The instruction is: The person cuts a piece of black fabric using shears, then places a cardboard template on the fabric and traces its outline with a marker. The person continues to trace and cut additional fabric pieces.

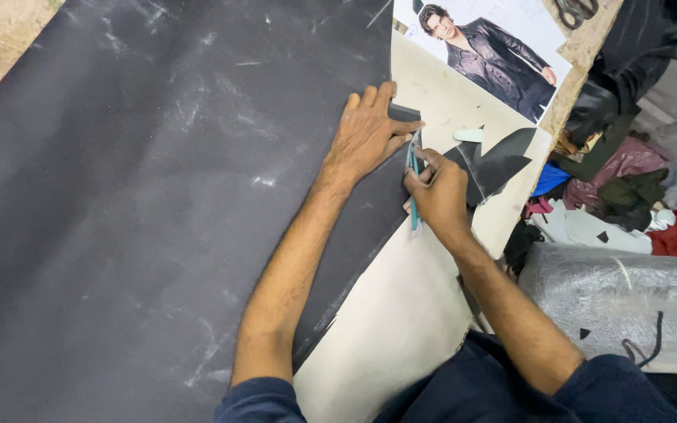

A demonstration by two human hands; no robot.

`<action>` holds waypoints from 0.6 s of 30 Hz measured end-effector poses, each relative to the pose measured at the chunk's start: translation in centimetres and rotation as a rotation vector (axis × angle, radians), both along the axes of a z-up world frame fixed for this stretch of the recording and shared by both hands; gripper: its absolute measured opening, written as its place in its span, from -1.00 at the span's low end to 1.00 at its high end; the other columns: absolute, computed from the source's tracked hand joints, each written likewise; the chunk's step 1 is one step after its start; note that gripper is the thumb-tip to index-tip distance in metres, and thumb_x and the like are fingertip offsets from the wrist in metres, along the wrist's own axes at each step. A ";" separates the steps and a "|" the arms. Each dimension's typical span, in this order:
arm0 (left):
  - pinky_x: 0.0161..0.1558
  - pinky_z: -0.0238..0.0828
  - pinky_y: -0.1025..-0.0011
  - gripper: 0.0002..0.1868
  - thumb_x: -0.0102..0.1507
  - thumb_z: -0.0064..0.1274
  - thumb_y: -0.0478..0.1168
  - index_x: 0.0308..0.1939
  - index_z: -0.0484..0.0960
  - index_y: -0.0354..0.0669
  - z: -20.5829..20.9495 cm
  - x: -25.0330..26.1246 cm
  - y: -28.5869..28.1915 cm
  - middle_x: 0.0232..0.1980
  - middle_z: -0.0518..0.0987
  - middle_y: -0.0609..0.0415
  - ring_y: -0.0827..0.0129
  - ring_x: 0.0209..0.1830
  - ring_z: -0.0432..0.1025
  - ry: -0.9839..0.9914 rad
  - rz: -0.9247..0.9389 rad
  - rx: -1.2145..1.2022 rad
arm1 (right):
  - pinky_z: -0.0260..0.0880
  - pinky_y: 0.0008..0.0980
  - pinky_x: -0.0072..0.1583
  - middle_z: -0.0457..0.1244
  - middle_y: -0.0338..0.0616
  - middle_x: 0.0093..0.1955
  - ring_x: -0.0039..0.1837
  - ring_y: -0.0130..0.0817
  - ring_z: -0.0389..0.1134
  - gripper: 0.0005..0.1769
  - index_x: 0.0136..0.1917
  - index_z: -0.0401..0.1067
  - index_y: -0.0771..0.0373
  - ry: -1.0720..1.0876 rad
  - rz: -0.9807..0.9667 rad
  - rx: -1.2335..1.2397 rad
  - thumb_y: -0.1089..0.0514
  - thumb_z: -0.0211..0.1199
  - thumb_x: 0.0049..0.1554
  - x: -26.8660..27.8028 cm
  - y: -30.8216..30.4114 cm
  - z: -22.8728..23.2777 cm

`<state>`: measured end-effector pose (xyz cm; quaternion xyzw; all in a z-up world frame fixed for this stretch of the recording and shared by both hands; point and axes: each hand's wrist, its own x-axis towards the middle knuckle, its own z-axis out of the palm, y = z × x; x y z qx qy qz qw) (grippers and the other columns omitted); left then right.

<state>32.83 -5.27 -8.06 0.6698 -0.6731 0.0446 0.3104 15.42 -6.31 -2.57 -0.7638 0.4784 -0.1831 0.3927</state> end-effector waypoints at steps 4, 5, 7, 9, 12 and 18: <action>-0.07 0.14 0.24 -0.65 0.20 0.25 0.05 0.08 0.76 0.48 0.2 -0.1 0.1 0.26 0.41 -0.02 0.22 0.06 0.24 0.018 -0.001 0.051 | 0.34 -0.44 -0.41 0.24 -0.15 -0.50 -0.48 -0.46 0.36 -0.49 0.35 0.39 0.44 0.019 0.043 0.042 0.34 0.31 0.13 -0.9 0.9 0.8; -0.06 0.14 0.24 -0.65 0.20 0.25 0.06 0.08 0.76 0.48 0.2 -0.2 0.1 0.27 0.41 -0.02 0.22 0.06 0.24 0.026 -0.001 0.068 | 0.33 -0.43 -0.41 0.24 -0.15 -0.50 -0.48 -0.46 0.37 -0.49 0.35 0.39 0.43 0.025 0.058 0.044 0.34 0.30 0.13 -1.2 1.2 1.0; -0.05 0.14 0.25 -0.66 0.19 0.25 0.07 0.07 0.76 0.47 0.3 -0.3 0.1 0.29 0.41 -0.02 0.22 0.07 0.24 0.032 0.006 0.057 | 0.34 -0.45 -0.41 0.26 -0.13 -0.49 -0.48 -0.48 0.37 -0.51 0.34 0.40 0.43 0.027 0.115 0.049 0.34 0.31 0.13 -2.1 1.4 1.2; -0.04 0.15 0.24 -0.66 0.20 0.25 0.08 0.07 0.76 0.47 0.3 -0.4 0.0 0.30 0.41 -0.02 0.23 0.08 0.25 0.041 0.008 0.055 | 0.37 -0.41 -0.39 0.30 -0.07 -0.47 -0.48 -0.43 0.38 -0.51 0.35 0.40 0.39 0.092 0.184 0.057 0.31 0.31 0.14 -3.2 1.3 1.3; -0.04 0.14 0.24 -0.67 0.21 0.25 0.08 0.06 0.76 0.46 0.3 -0.6 0.0 0.30 0.41 -0.01 0.22 0.08 0.25 0.060 0.005 0.071 | 0.42 -0.29 -0.30 0.38 0.05 -0.31 -0.38 -0.22 0.42 -0.51 0.35 0.41 0.28 0.193 0.354 -0.080 0.24 0.32 0.15 -5.4 0.4 1.1; -0.02 0.14 0.23 -0.67 0.22 0.23 0.07 0.08 0.76 0.48 1.2 -0.7 0.3 0.30 0.41 0.01 0.22 0.10 0.26 0.054 0.007 0.101 | 0.47 -0.06 -0.10 0.40 0.09 -0.03 -0.13 0.10 0.45 -0.45 0.38 0.41 0.13 0.307 0.702 -0.297 0.14 0.28 0.10 -11.3 -2.4 1.2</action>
